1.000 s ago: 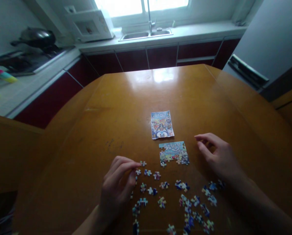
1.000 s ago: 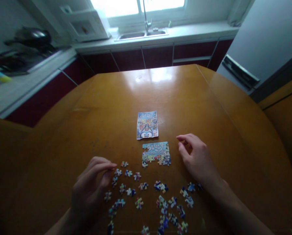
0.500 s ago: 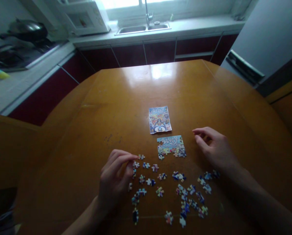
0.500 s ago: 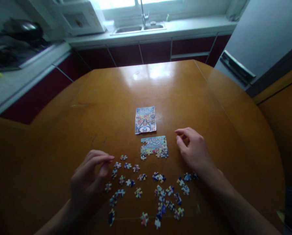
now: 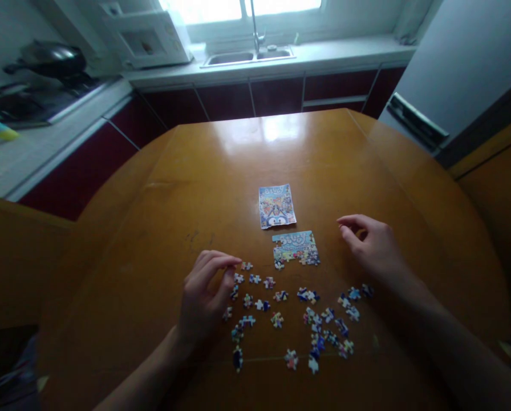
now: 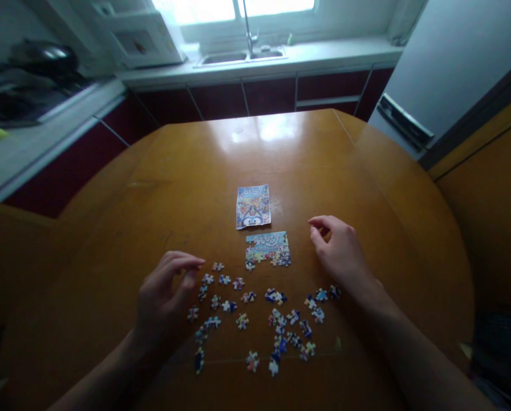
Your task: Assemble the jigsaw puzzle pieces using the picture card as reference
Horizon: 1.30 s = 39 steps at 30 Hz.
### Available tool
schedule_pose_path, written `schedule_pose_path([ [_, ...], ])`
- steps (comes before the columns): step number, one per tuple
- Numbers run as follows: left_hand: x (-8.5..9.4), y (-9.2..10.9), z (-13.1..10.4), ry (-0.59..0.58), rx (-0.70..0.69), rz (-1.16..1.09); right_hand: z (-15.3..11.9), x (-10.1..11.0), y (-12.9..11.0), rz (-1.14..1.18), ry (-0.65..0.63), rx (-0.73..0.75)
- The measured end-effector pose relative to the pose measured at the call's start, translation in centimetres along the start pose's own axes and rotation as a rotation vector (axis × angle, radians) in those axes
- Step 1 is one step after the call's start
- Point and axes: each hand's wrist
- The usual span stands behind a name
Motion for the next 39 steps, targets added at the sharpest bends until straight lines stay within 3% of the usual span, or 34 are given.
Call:
schedule_pose_path([
  [12, 0.1, 0.0, 0.4, 0.005, 0.078, 0.047, 0.0, 1.0, 0.0, -0.06, 0.011, 0.055],
  [20, 0.3, 0.3, 0.6, 0.006, 0.068, 0.063, -1.0, 1.5, -0.9, -0.053, -0.094, 0.062],
  [31, 0.5, -0.7, 0.6, -0.188, 0.017, 0.047, -2.2, 1.8, -1.8, -0.093, -0.157, 0.085],
  [39, 0.6, -0.6, 0.6, -0.151, 0.111, 0.04, -2.3, 1.7, -1.7, -0.122, -0.163, 0.091],
])
Point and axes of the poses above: each hand's wrist, its own z-axis towards the middle knuckle, its own x-axis out of the back of the hand, y = z × x, and after that the axes turned 8 degrees about -x, right-handed
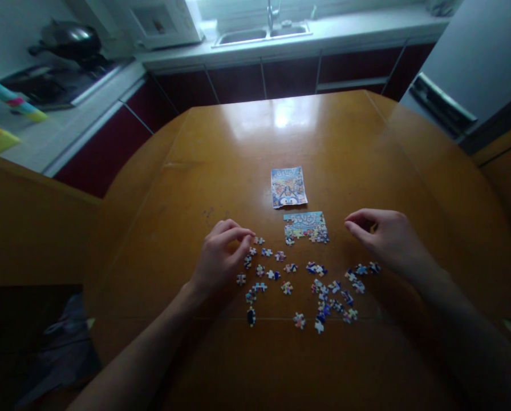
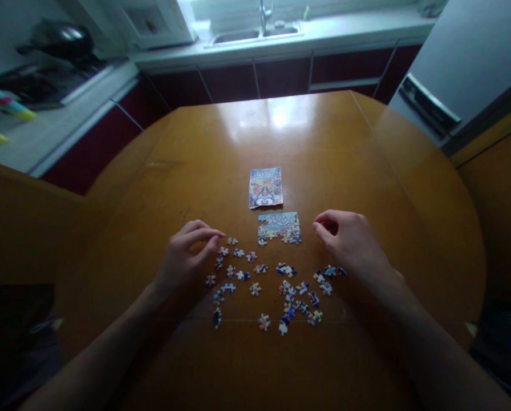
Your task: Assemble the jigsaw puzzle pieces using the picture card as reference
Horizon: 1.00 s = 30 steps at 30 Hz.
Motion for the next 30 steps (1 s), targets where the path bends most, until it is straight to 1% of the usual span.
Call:
schedule_pose_path([
  [5, 0.0, 0.0, 0.0, -0.04, 0.061, -0.009, -0.1, -0.7, 0.1, -0.029, -0.037, -0.024],
  [11, 0.3, -1.3, 0.1, -0.005, 0.103, 0.055, -0.1, -1.2, 0.5, -0.065, -0.044, -0.019],
  [13, 0.3, -1.5, 0.1, -0.01, 0.114, 0.071, 0.0, -1.2, 0.6, -0.066, -0.045, -0.011],
  [19, 0.1, -1.5, 0.0, -0.068, 0.106, 0.071, 0.0, -1.1, 0.6, -0.079, -0.05, -0.026],
  [25, 0.4, -1.4, 0.0, -0.107, 0.052, 0.038, 0.1, -0.9, 0.5, -0.082, -0.056, -0.048],
  [30, 0.5, -1.0, -0.1, -0.139, 0.023, 0.038, 0.1, -0.9, 0.5, -0.081, -0.051, -0.051],
])
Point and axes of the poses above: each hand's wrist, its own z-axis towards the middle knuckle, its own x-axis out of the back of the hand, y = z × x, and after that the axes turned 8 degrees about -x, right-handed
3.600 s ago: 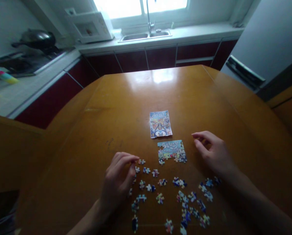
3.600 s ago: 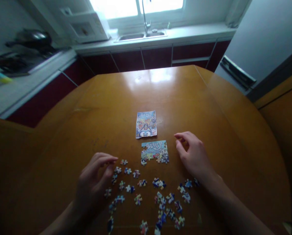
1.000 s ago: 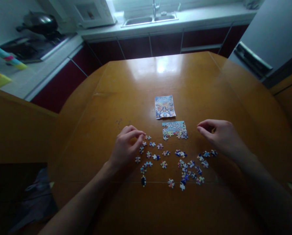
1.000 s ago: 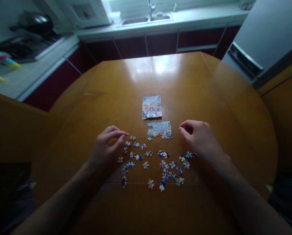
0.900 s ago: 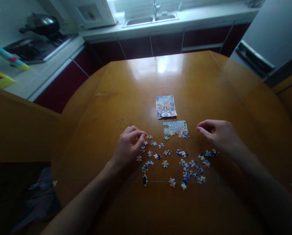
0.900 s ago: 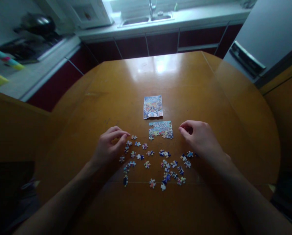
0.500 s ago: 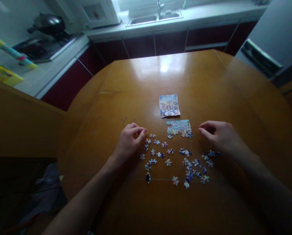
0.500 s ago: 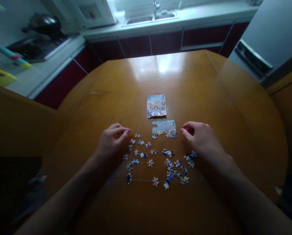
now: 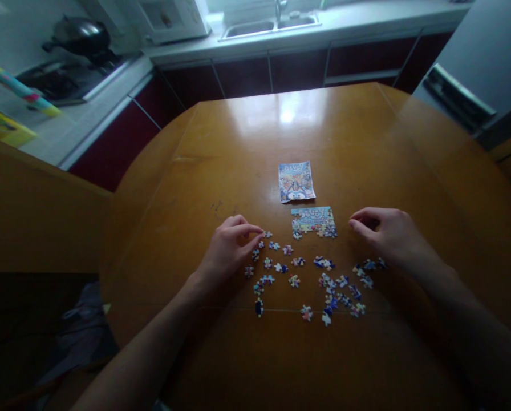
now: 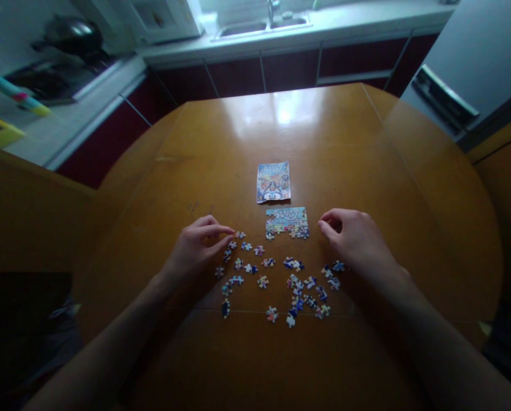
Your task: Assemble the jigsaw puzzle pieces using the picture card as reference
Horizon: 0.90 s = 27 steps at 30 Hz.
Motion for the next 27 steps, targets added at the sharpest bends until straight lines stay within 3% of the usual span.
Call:
schedule_pose_path([
  [6, 0.1, 0.9, -0.2, -0.024, -0.096, -0.04, -0.1, 0.0, 0.0, 0.005, 0.009, -0.003],
  [12, -1.5, 2.8, -1.2, -0.324, -0.408, -0.038, -0.1, 0.1, -0.1, -0.023, -0.012, -0.006],
  [22, -3.0, 3.9, -1.7, -0.417, -0.345, 0.028, -0.2, 0.1, -0.3, -0.005, -0.003, -0.01],
  [27, -3.3, 4.6, -1.5, -0.442, -0.397, 0.025, -0.3, 0.1, -0.6, 0.026, 0.004, -0.004],
])
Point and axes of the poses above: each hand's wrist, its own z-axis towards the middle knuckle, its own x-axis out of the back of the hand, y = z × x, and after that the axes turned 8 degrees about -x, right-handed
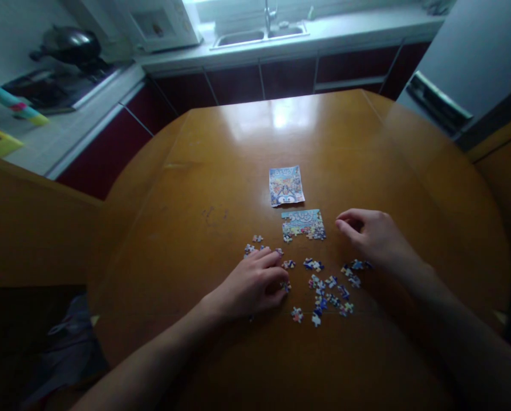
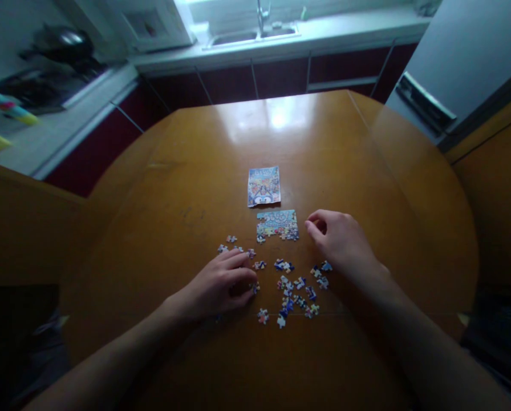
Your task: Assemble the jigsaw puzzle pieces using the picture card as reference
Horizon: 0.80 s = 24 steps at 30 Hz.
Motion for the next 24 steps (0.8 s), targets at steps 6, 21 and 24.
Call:
schedule_pose_path([
  [6, 1.6, -0.3, 1.8, -0.022, -0.016, 0.041, 0.1, 0.1, -0.2, 0.039, -0.011, 0.01],
  [21, 2.5, -6.3, 10.0, -0.019, -0.189, 0.065, 0.4, -0.2, -0.5, 0.043, -0.021, -0.009],
  [24, 2.4, -6.5, 9.9, -0.023, -0.185, 0.06, 0.5, -0.3, -0.5, 0.046, -0.024, -0.006],
])
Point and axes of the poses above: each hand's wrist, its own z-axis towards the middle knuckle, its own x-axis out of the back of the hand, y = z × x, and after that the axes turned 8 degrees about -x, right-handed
